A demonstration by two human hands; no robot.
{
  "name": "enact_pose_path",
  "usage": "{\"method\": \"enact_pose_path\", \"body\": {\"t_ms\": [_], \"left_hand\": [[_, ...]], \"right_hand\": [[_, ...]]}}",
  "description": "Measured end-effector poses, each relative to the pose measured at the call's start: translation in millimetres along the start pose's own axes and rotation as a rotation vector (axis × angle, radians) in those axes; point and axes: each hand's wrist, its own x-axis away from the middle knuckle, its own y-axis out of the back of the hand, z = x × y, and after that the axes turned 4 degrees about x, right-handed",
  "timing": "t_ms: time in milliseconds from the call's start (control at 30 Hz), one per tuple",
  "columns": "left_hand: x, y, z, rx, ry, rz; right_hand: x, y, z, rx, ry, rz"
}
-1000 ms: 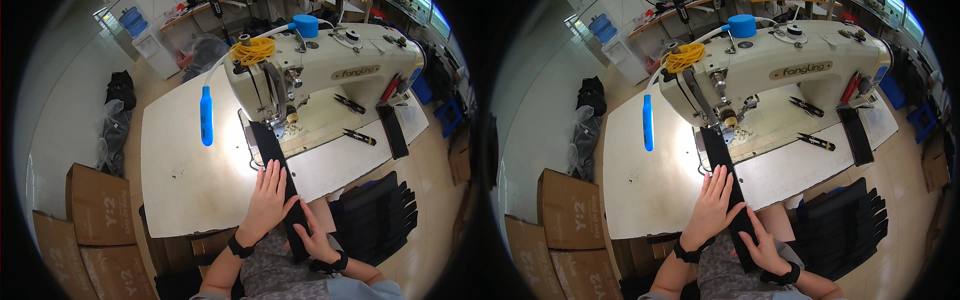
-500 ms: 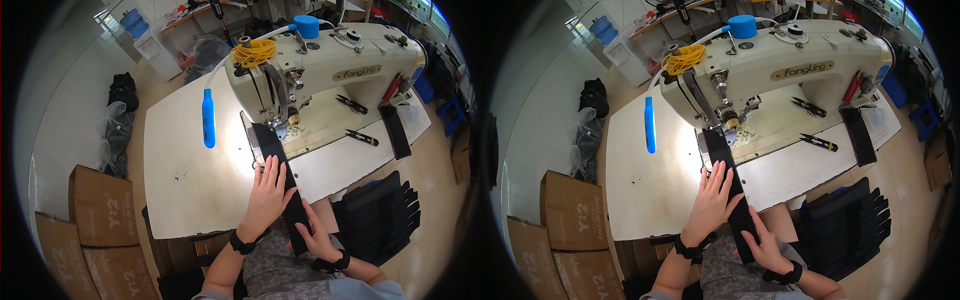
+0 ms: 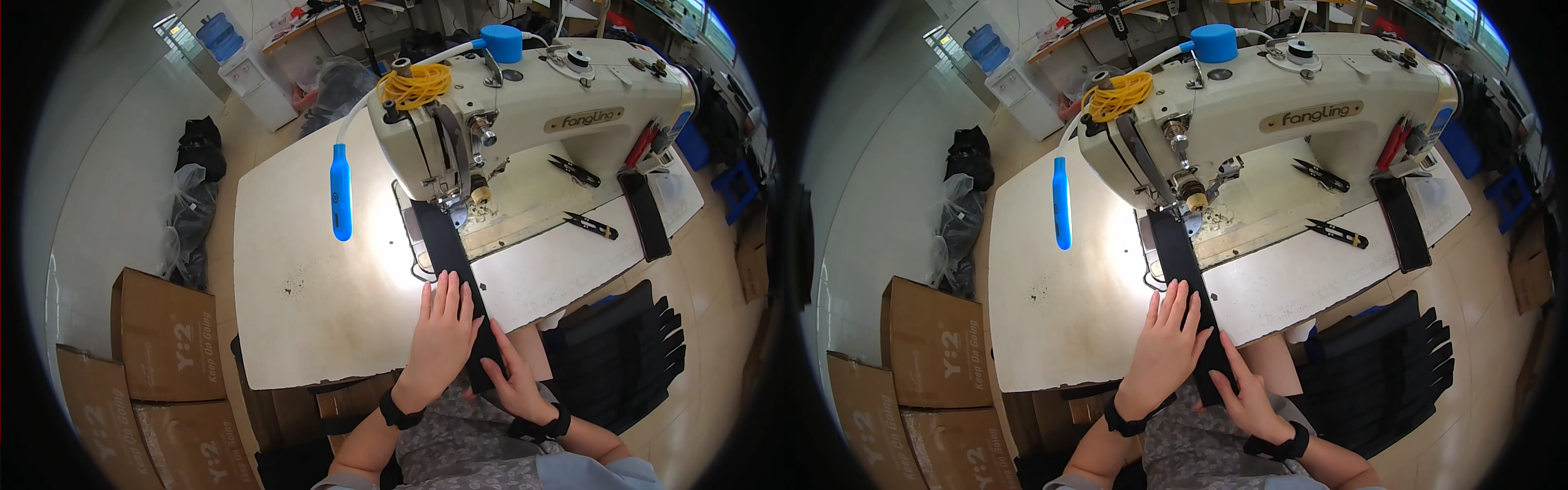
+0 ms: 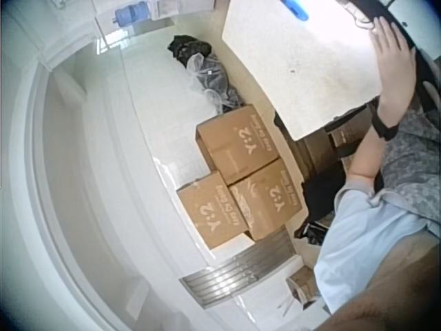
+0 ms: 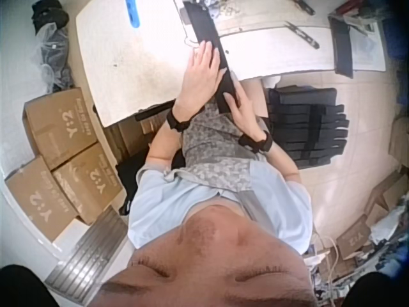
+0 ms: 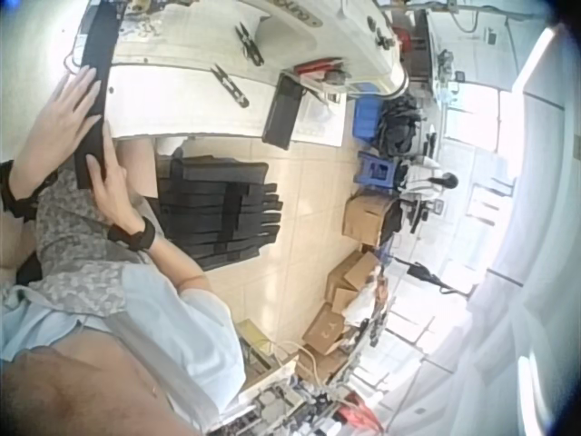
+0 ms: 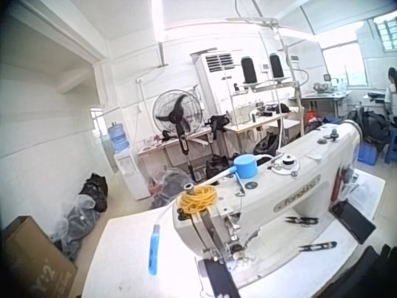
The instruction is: The person operates a sewing machine to stitch a long black fabric strap. They guide the strap through the machine, then use scissors to trim the excess material and threads from the seam.
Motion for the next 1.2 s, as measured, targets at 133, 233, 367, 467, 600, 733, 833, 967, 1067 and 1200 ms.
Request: {"method": "enact_pose_path", "body": {"t_ms": [133, 233, 367, 467, 600, 733, 833, 967, 1067, 1200], "left_hand": [[2.3, -1.4, -3.0, -0.098, -0.049, 0.027], [2.6, 0.7, -4.2, -0.128, -0.089, 0.049], [3.3, -1.8, -6.3, -0.08, -0.086, 0.006], [4.9, -6.2, -7.4, -0.051, -0.066, -0.022], [3.9, -6.5, -7.5, -0.059, -0.068, -0.011], [3.6, -5.9, -8.0, -0.05, -0.067, -0.005], [4.7, -5.2, -6.9, -0.03, -0.063, 0.0], [7.4, -4.9, -7.6, 0.031, -0.079, 0.025], [11.3, -0.5, -7.8, 0.141, -0.06, 0.019], [8.9, 23.7, 16.7, 0.241, -0.125, 0.201]], "right_hand": [[-3.8, -0.9, -4.9, -0.006, 0.033, -0.015], [-5.4, 2.0, 1.4, -0.113, -0.074, 0.025], [-8.8, 2.7, 4.5, -0.144, -0.061, 0.05], [-11.8, 5.5, 4.7, -0.097, -0.057, 0.09], [-13.2, 4.8, 3.1, -0.041, -0.01, 0.043], [-11.7, 4.4, 0.5, -0.001, 0.0, 0.011], [-11.7, 3.6, -1.0, -0.008, -0.009, 0.009], [-8.8, 3.8, -2.5, -0.024, -0.012, 0.005], [-4.4, 4.8, 1.1, -0.047, -0.068, 0.028], [-8.1, 35.7, 27.9, 0.509, 0.187, 0.017]]}}
